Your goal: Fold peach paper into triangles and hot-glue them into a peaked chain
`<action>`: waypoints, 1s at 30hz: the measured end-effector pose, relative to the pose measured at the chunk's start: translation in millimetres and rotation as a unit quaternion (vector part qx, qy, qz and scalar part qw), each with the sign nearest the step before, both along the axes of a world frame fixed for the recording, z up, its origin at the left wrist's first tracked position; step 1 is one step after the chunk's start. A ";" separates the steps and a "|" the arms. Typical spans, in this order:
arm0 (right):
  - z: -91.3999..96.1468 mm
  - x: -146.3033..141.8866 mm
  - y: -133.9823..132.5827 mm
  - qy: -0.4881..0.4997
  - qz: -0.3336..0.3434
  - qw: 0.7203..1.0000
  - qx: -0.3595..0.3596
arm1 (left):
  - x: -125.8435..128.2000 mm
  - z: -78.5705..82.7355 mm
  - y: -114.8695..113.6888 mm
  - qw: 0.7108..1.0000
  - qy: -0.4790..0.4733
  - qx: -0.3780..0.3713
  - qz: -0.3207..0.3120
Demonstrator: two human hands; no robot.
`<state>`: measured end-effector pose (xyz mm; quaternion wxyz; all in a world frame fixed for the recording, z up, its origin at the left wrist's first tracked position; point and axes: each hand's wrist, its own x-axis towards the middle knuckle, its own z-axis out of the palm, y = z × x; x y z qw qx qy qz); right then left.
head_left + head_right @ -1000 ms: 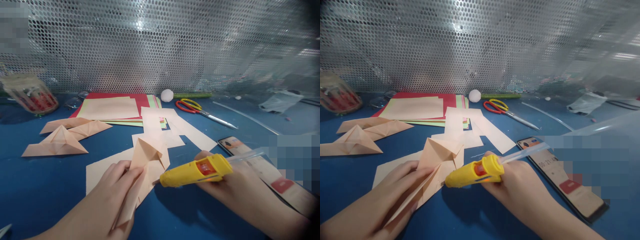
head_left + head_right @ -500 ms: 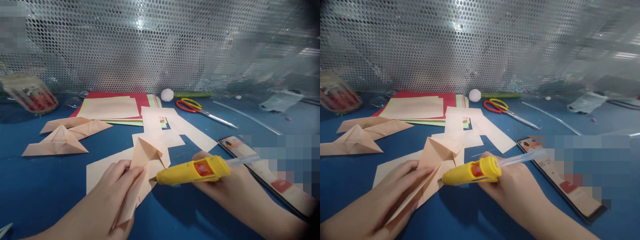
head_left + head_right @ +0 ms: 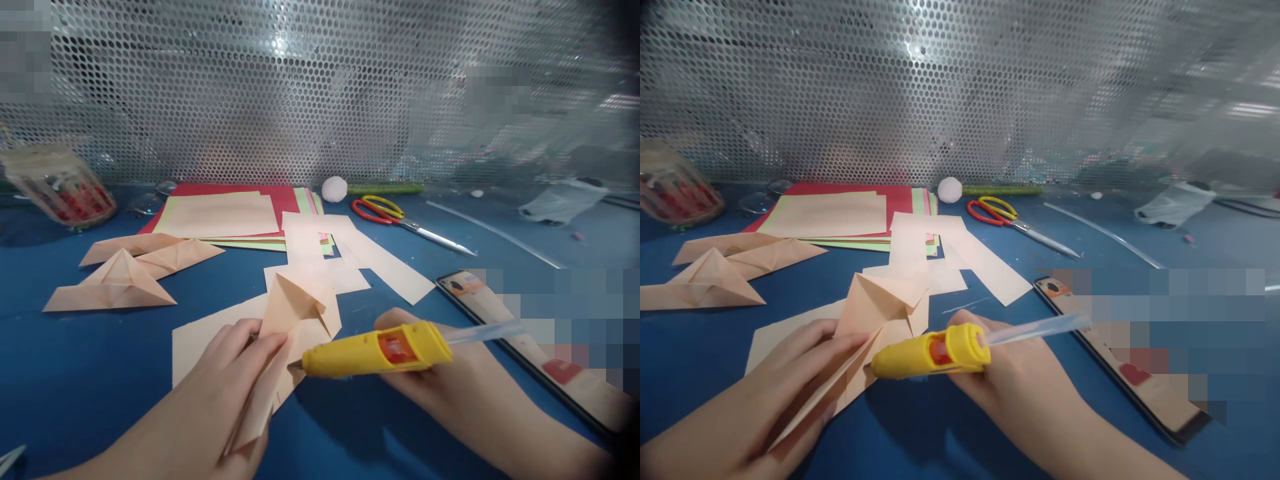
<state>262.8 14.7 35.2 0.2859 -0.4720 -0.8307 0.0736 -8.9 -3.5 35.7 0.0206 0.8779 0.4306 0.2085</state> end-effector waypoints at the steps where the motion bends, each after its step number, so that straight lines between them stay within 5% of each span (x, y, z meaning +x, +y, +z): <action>1: 0.3 0.3 0.9 0.001 -0.001 1.000 0.007 | 0.4 -0.1 0.3 1.000 -0.001 0.001 -0.004; 30: 3.7 -1.1 1.9 -0.012 0.040 0.999 0.014 | 0.5 8.7 4.2 0.994 -0.073 -0.083 -0.003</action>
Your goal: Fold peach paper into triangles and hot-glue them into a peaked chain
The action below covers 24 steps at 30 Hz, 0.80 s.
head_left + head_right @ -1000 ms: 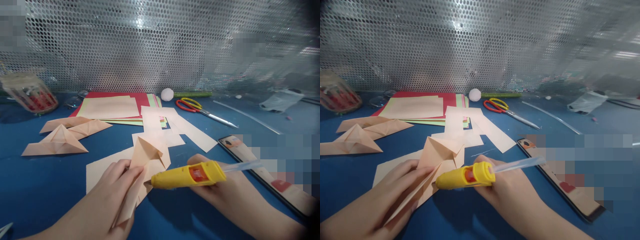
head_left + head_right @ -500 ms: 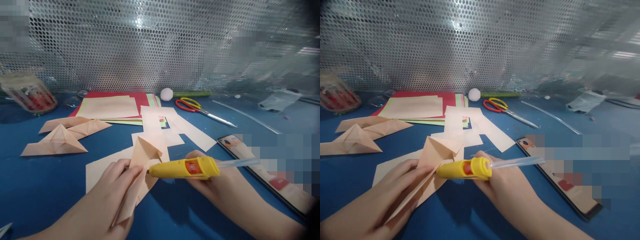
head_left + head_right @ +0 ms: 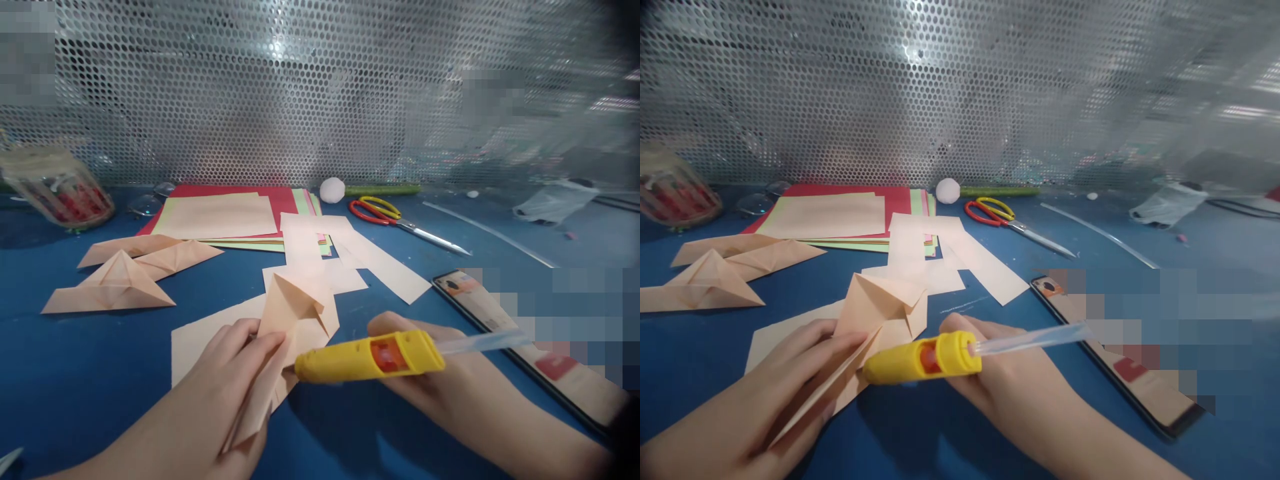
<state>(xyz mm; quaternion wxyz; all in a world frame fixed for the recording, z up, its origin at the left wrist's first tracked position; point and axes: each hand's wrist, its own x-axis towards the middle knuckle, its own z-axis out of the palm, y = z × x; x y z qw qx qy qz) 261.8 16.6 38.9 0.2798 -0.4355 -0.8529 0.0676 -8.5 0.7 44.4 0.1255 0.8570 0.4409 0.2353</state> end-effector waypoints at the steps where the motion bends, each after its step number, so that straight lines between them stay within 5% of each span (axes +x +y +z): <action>1: -0.3 1.0 -0.4 0.002 0.004 1.000 -0.001 | 0.7 0.4 0.4 1.000 0.004 0.004 -0.008; 7: 5.1 5.0 -0.3 0.012 -0.008 1.000 0.003 | 1.8 -2.4 -1.5 0.999 0.028 0.043 0.007; 24: 5.2 -1.4 -2.2 -0.005 -0.022 0.999 -0.034 | 6.2 13.9 3.0 0.997 -0.012 -0.069 0.021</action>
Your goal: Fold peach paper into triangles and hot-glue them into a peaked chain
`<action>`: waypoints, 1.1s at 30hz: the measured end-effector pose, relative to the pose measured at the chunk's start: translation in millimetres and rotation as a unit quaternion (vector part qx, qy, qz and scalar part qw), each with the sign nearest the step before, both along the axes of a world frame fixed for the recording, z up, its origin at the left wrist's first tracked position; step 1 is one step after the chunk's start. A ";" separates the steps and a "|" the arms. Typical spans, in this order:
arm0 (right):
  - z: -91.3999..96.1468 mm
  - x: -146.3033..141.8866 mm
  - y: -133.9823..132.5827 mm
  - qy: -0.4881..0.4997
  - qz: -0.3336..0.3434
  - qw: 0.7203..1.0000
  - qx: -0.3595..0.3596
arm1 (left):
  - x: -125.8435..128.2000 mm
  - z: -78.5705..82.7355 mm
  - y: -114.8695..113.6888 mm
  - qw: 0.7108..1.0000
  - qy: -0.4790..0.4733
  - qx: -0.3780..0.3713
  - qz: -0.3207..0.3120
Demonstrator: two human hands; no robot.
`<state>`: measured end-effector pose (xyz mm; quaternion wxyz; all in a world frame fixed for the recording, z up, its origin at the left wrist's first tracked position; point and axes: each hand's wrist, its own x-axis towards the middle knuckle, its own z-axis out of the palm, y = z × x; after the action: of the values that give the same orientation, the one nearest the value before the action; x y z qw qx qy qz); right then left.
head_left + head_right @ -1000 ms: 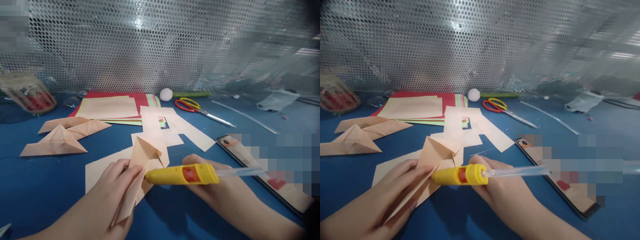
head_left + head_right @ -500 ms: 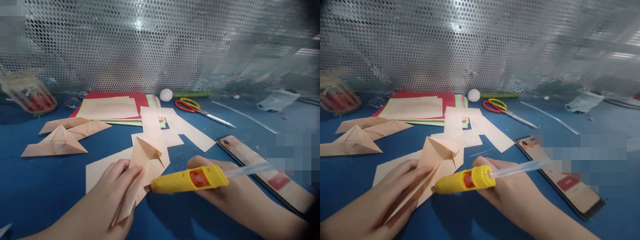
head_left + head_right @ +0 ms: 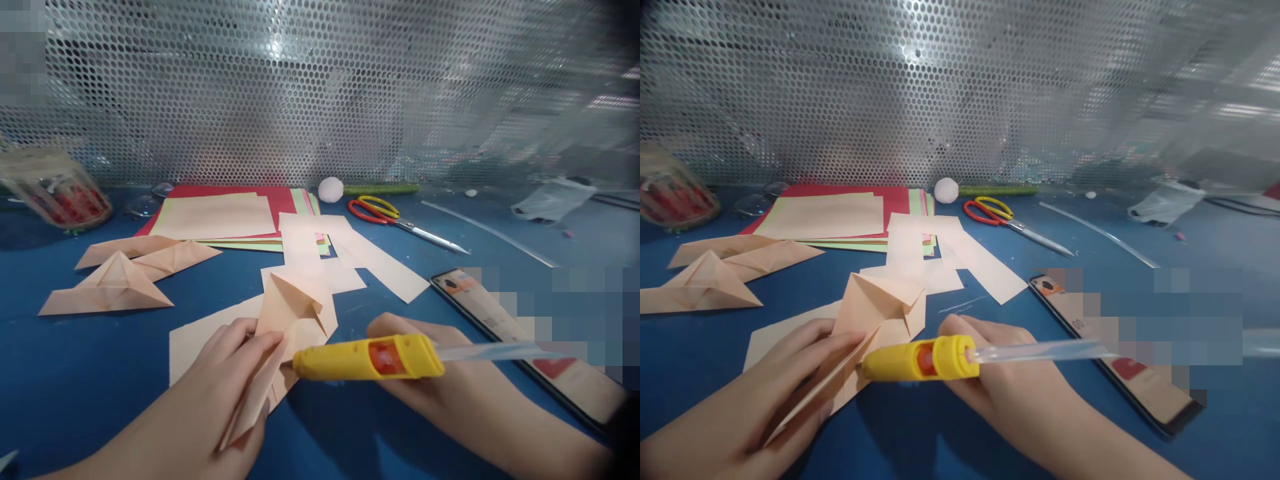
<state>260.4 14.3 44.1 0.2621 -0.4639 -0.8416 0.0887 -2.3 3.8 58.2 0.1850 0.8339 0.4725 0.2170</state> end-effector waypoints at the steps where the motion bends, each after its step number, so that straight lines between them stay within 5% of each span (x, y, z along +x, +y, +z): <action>1: 0.2 0.5 0.2 0.000 0.001 1.000 0.000 | 0.7 0.3 -0.4 1.000 0.000 0.001 0.001; 16: -1.2 2.6 1.2 0.010 -0.013 1.000 -0.005 | -0.6 -4.7 -3.0 1.000 -0.002 -0.002 0.010; 22: 6.9 0.9 1.3 0.008 0.046 0.999 -0.002 | -1.0 -7.3 -4.2 0.999 -0.018 0.017 0.021; 28: 4.2 6.8 1.6 0.009 0.034 0.999 0.003 | 2.1 4.8 1.7 0.996 -0.056 -0.070 -0.008; 33: 2.2 7.0 1.9 0.014 0.030 0.999 0.006 | 1.6 3.6 0.9 0.996 -0.059 -0.064 -0.001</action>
<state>267.4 16.2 46.4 0.2738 -0.4354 -0.8519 0.0983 -0.6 4.6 61.8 0.2653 0.8069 0.4725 0.2349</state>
